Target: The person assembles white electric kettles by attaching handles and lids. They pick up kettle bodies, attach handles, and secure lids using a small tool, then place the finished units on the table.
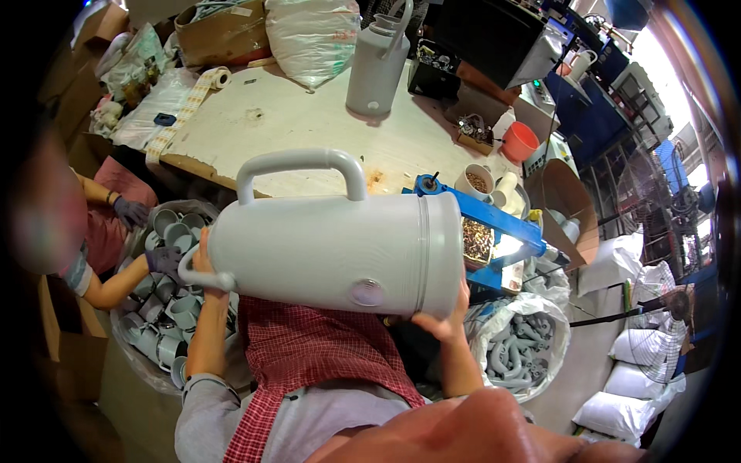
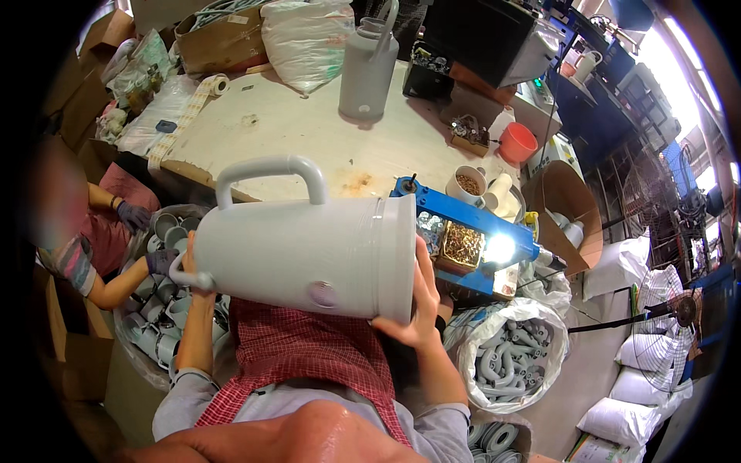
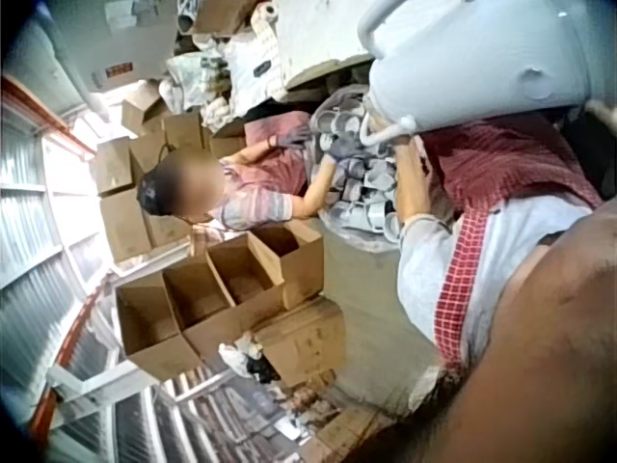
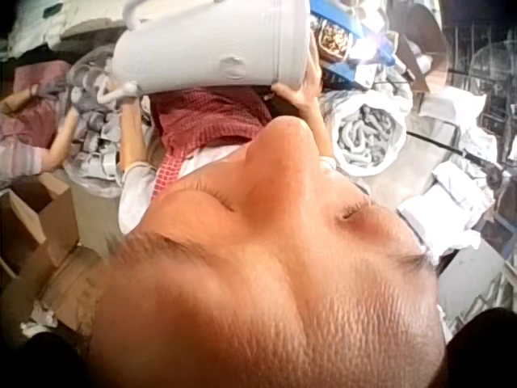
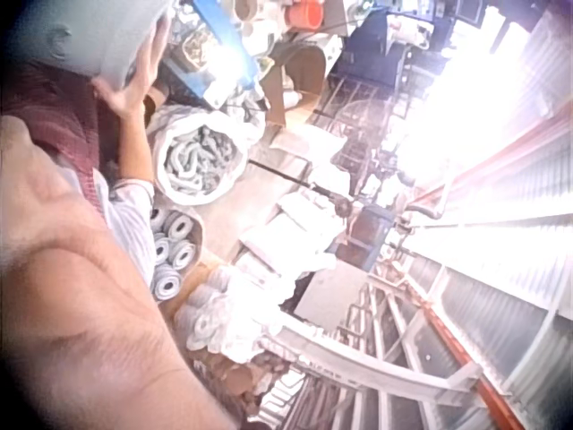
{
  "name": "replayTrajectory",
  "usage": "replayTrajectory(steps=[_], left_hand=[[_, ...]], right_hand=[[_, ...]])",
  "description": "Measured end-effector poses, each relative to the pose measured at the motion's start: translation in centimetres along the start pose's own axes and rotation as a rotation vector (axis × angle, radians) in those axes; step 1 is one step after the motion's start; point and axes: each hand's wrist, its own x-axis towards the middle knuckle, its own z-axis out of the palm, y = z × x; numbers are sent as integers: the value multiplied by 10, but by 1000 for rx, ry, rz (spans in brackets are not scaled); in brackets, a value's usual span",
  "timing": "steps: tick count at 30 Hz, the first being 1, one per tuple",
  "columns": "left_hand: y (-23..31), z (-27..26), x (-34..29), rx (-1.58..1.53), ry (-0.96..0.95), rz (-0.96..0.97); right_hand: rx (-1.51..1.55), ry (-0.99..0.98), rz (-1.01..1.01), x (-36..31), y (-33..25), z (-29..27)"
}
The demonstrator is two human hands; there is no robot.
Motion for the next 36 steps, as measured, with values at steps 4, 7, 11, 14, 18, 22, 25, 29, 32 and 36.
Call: replayTrajectory(steps=[4,7,11,14,18,22,25,29,32,36], left_hand=[[47,-22,9,-7,91,-24],[72,-37,7,4,103,5],[64,-61,16,-101,282,57],[130,-38,29,-102,-44,282],[209,-25,139,287,-360,799],[215,7,252,667,-528,1074],[196,45,328,958,-440,1034],[158,82,405,1144,-373,788],[130,48,461,1037,-293,892],[112,86,445,959,-41,1129]], right_hand=[[693,61,890,-27,64,19],[510,-31,582,-26,63,36],[-46,111,51,0,43,69],[211,137,528,26,65,97],[-180,-983,924,155,88,147],[-528,-431,10,308,149,150],[-429,31,154,434,176,110],[-397,415,220,500,256,59],[-84,360,264,519,252,84],[182,279,265,528,273,86]])
